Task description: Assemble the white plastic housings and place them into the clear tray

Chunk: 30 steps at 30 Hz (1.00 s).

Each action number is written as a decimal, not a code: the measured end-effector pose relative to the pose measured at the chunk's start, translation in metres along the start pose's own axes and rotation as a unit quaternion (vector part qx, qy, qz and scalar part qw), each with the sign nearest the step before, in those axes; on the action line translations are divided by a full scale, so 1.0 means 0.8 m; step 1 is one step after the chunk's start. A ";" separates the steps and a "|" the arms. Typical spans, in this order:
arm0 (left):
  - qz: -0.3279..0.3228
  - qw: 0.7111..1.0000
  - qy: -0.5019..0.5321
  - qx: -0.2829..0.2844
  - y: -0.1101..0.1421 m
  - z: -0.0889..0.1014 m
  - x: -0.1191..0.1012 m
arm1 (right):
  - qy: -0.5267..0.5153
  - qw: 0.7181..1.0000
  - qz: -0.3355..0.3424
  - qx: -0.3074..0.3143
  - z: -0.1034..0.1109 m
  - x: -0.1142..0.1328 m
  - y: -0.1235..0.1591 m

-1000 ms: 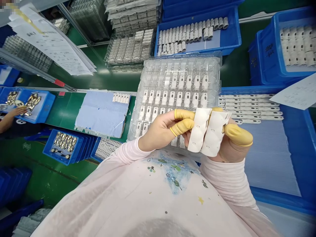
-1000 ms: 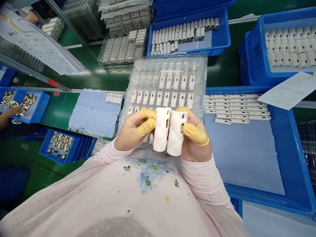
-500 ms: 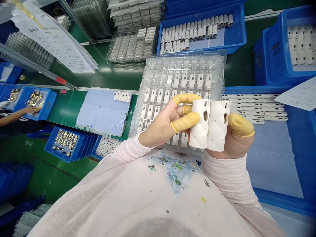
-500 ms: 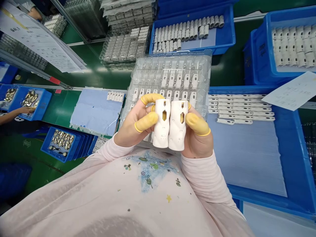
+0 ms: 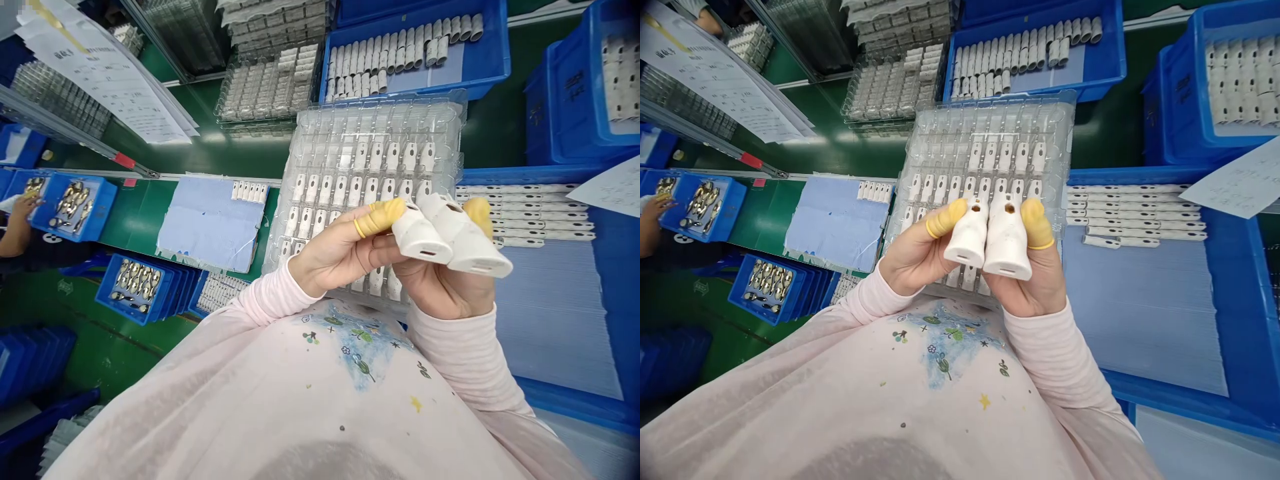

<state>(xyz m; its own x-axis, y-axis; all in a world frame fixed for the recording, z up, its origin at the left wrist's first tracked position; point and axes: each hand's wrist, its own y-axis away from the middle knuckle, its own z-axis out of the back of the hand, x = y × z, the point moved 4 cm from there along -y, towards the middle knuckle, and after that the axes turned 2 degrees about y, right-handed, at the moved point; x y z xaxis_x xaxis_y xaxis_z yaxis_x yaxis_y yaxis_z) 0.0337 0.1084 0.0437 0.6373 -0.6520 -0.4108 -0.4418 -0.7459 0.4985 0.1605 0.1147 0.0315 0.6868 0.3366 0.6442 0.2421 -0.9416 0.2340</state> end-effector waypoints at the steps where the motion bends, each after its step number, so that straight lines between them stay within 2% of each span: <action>1: 0.023 0.999 0.039 -0.022 0.000 -0.002 0.001 | -0.052 0.998 -0.028 -0.001 0.005 -0.004 -0.001; 4: 0.065 0.984 0.141 -0.084 0.004 -0.010 0.004 | -0.195 0.975 -0.102 0.025 0.014 -0.013 -0.004; 7: 0.064 0.974 0.184 -0.116 0.008 -0.017 0.004 | -0.285 0.947 -0.133 0.065 0.016 -0.017 -0.005; 14: 0.070 0.973 0.191 -0.113 0.008 -0.017 0.006 | -0.360 0.909 -0.178 0.110 0.022 -0.024 -0.006; 18: 0.073 0.975 0.177 -0.114 0.007 -0.015 0.007 | -0.347 0.913 -0.176 0.125 0.027 -0.028 -0.009; 26: 0.073 0.989 0.101 -0.080 -0.005 -0.007 0.009 | -0.263 0.947 -0.137 0.125 0.037 -0.030 -0.012; 30: 0.067 0.990 0.107 -0.061 -0.006 -0.005 0.011 | -0.260 0.947 -0.133 0.133 0.043 -0.030 -0.012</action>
<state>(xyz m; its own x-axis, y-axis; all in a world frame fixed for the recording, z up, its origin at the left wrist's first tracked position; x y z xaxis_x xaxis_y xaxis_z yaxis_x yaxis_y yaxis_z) 0.0442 0.1069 0.0404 0.7031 -0.6904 -0.1701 -0.4602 -0.6242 0.6313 0.1652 0.1155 -0.0115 0.8056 0.5789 0.1260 0.5703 -0.8153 0.1001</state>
